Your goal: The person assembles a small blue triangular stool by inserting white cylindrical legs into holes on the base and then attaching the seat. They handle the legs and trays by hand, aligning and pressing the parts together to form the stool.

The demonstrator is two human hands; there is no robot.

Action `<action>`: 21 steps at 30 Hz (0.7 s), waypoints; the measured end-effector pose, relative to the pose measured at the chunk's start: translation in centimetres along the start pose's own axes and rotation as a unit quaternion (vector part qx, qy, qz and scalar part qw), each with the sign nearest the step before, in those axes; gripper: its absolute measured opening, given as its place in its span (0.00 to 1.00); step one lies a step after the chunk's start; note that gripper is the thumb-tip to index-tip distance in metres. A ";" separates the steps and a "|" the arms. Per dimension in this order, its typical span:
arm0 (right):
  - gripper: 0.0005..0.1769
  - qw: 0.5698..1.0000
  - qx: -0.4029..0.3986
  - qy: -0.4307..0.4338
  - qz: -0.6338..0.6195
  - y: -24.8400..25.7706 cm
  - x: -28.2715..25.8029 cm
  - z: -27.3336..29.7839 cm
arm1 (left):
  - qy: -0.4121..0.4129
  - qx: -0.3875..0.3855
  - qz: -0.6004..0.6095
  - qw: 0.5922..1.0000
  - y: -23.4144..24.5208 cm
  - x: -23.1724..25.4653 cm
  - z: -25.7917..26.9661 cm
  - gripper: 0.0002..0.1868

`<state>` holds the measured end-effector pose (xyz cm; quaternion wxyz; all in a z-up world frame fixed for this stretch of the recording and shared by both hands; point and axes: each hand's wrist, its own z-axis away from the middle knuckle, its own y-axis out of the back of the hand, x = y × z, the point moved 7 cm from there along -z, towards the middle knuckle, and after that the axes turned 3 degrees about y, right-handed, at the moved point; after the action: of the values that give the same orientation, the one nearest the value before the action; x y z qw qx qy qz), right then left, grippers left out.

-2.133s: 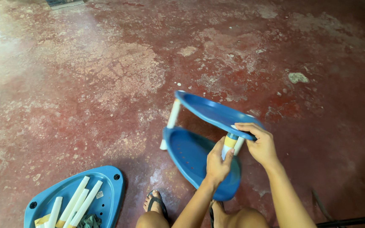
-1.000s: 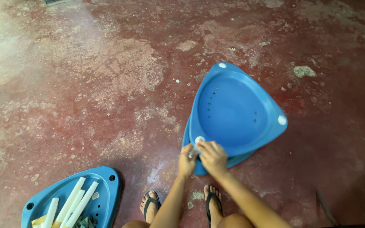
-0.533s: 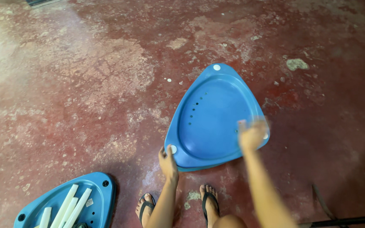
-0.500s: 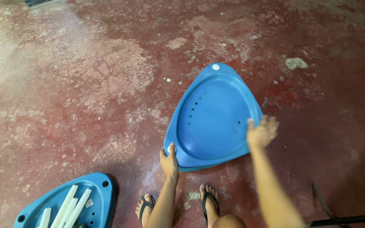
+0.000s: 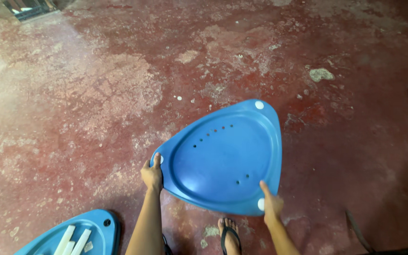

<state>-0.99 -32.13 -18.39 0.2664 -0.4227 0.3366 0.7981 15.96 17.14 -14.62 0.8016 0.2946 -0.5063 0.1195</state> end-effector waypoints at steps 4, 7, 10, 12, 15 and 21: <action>0.26 0.995 -0.036 0.063 -0.067 -1.5 -1.4 0.4 | 0.021 0.023 -0.021 0.999 0.0 1.9 -0.1 0.30; 0.25 0.996 -0.006 0.052 -0.074 -2.0 -1.7 0.7 | -0.021 0.054 -0.061 0.996 -0.1 3.2 -1.0 0.31; 0.25 0.992 -0.015 0.039 -0.117 -2.4 -1.6 1.3 | -0.026 0.060 -0.080 0.995 -0.6 2.8 -2.0 0.32; 0.29 0.999 0.018 0.024 -0.027 -2.3 -1.1 1.9 | -0.038 0.022 0.144 0.989 -1.0 3.0 -2.7 0.34; 0.37 0.995 -0.013 -0.028 0.097 -2.9 0.6 3.6 | -0.037 0.082 0.140 0.986 0.0 3.4 -2.3 0.35; 0.33 0.814 -0.547 0.021 0.196 -10.1 2.5 13.6 | 0.119 0.163 -0.139 0.970 1.0 1.9 2.8 0.52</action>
<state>-1.78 -15.03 -18.01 -0.1777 -0.4403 -0.0743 0.8770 14.29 16.12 -11.71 0.8061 0.4721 -0.3352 0.1222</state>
